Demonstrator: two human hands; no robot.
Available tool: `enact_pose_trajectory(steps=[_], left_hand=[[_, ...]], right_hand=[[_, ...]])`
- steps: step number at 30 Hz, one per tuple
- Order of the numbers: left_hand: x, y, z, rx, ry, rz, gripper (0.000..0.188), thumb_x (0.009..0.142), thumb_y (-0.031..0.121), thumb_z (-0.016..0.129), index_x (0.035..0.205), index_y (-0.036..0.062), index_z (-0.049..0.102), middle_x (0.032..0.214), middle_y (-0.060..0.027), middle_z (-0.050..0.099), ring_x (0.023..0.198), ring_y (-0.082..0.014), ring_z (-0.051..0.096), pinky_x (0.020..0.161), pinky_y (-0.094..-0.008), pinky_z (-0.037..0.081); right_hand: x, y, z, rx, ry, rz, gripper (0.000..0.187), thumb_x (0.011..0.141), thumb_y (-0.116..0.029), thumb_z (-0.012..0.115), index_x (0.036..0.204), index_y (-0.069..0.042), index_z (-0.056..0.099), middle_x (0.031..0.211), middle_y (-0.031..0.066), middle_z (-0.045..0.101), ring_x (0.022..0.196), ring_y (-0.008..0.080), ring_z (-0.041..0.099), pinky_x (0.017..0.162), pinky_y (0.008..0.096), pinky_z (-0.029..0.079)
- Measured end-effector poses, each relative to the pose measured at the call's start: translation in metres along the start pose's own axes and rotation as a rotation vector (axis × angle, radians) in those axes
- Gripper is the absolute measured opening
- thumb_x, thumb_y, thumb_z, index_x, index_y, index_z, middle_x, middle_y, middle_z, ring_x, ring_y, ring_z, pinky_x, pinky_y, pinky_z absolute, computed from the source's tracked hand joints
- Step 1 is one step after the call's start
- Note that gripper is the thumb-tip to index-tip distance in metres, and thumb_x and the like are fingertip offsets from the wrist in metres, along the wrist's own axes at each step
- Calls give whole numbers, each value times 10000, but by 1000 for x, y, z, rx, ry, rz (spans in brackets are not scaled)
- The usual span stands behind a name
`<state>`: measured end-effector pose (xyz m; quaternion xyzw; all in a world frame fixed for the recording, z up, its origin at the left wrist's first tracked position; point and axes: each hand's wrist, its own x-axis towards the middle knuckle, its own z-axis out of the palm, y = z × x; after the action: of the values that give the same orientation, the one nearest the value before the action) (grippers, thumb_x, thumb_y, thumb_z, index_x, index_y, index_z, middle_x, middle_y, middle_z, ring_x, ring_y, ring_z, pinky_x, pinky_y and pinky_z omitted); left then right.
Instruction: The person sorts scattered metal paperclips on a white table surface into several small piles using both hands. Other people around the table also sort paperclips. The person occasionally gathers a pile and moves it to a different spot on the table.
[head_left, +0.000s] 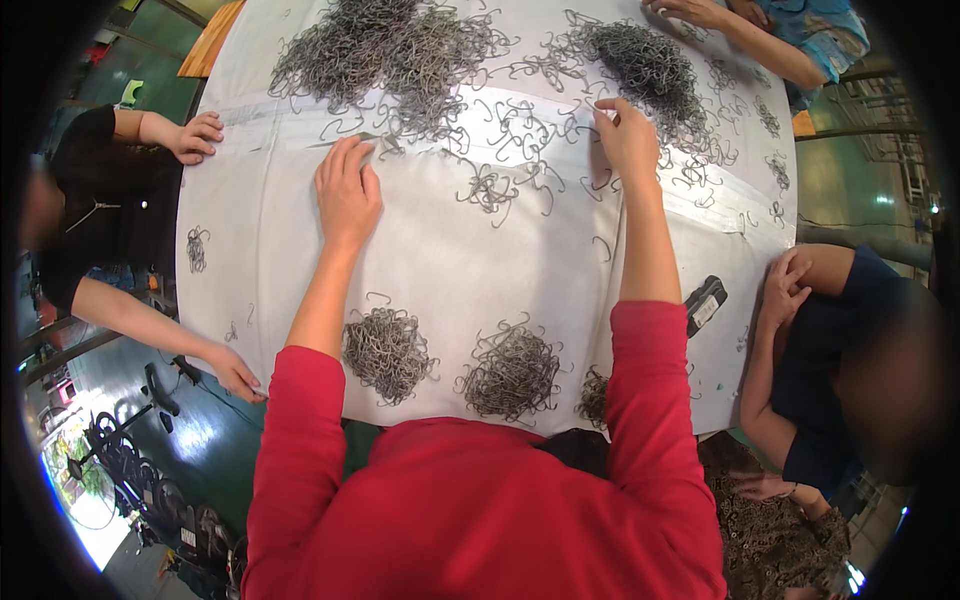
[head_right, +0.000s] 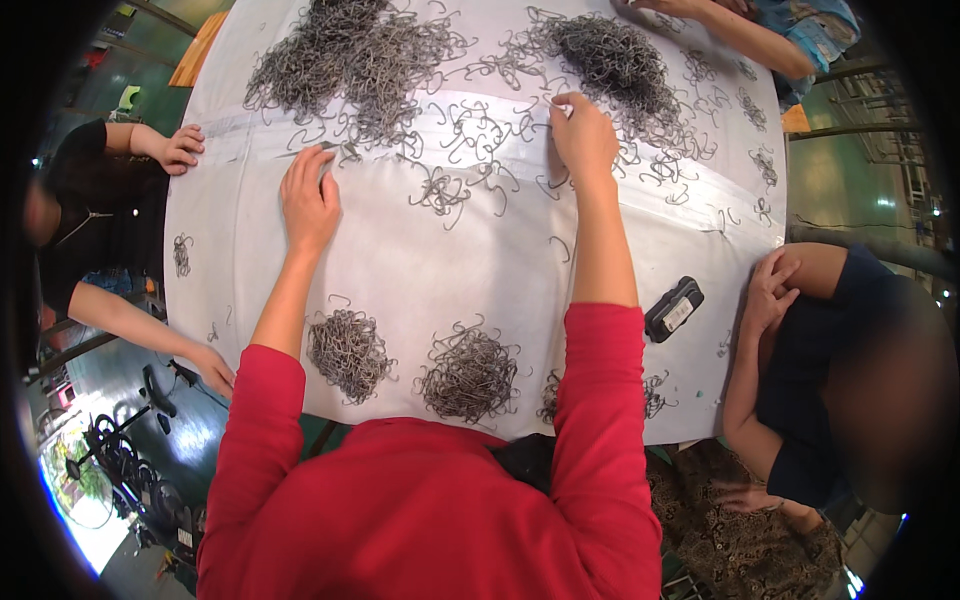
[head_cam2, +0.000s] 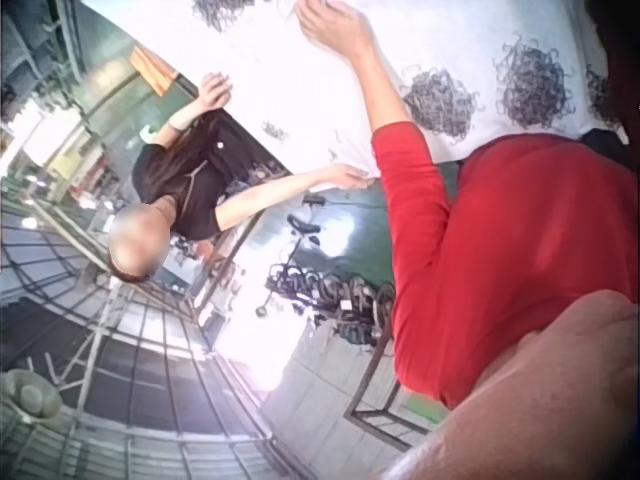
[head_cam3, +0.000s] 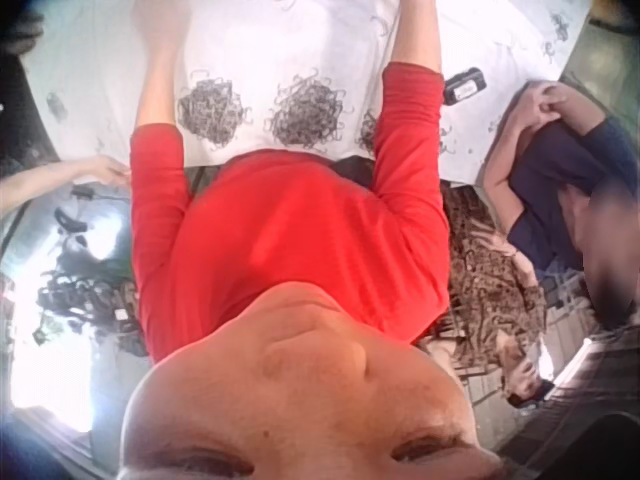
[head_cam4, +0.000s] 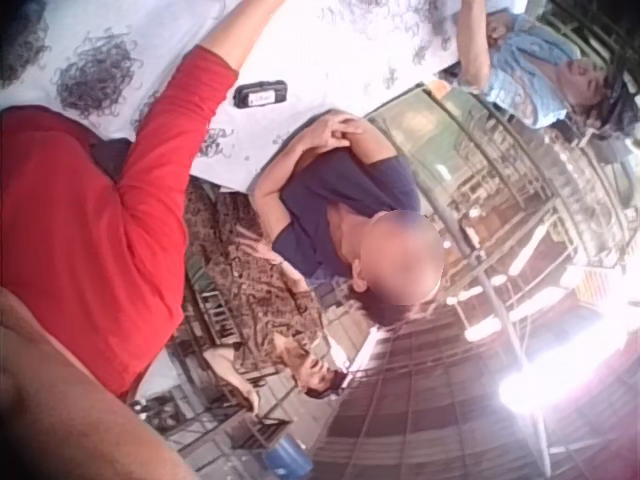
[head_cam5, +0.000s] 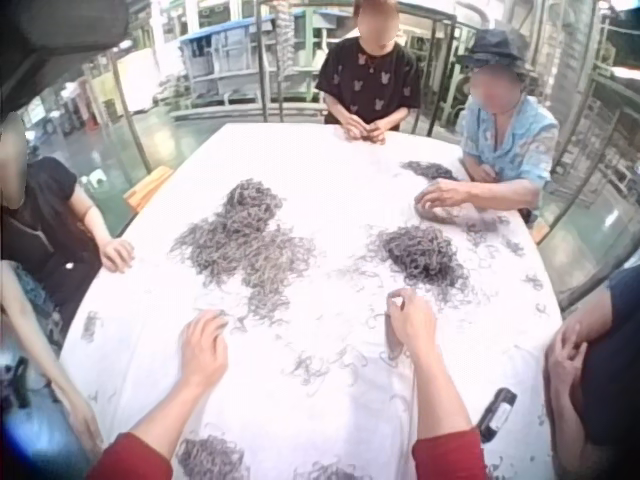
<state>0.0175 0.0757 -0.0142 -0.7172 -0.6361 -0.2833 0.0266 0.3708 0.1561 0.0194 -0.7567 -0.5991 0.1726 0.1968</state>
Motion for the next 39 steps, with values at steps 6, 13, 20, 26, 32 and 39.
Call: enact_pose_trajectory(steps=[6, 13, 20, 26, 32, 39], left_hand=[[0, -1, 4, -4, -3, -4, 264, 829, 88, 498, 1081, 85, 575, 1208, -73, 541, 1205, -253, 448, 1016, -412, 310], [-1, -2, 1, -3, -1, -17, 263, 828, 97, 502, 1077, 89, 584, 1205, -73, 545, 1203, -255, 452, 1013, -412, 315], [0, -3, 3, 3, 15, -8, 257, 827, 102, 505, 1071, 93, 588, 1194, -70, 551, 1198, -256, 459, 1012, -412, 316], [0, -2, 0, -2, 2, -20, 254, 824, 100, 512, 1066, 93, 588, 1193, -67, 552, 1196, -249, 461, 1013, -409, 316], [0, -1, 2, -14, 17, -17, 256, 815, 99, 520, 1063, 89, 584, 1183, -69, 555, 1190, -255, 464, 1009, -413, 319], [-1, -5, 3, -19, 20, -4, 261, 805, 96, 527, 1060, 76, 580, 1178, -83, 553, 1183, -265, 465, 1003, -420, 323]], right_hand=[[11, -6, -9, 110, -170, -33, 253, 802, -290, 638, 983, -123, 693, 760, 76, 665, 737, 195, 621, 656, 326, 467], [-63, -15, -19, 492, -513, -71, 217, 854, -210, 619, 1002, -66, 689, 668, -58, 504, 579, 45, 370, 514, 216, 295], [-97, -8, -6, 344, -216, 62, 208, 802, -208, 625, 924, -50, 681, 576, 27, 513, 534, 117, 456, 528, 290, 389], [-109, -36, 5, 184, -300, 2, 227, 789, -258, 618, 951, -112, 682, 643, 82, 604, 604, 249, 579, 597, 356, 458], [-112, -57, 23, 172, -382, -141, 352, 810, -260, 597, 1147, -163, 625, 672, 102, 607, 674, 275, 601, 659, 381, 474], [-113, -48, 15, 293, -401, -78, 462, 810, -194, 587, 1270, -185, 544, 590, 72, 506, 560, 215, 503, 607, 350, 432]])
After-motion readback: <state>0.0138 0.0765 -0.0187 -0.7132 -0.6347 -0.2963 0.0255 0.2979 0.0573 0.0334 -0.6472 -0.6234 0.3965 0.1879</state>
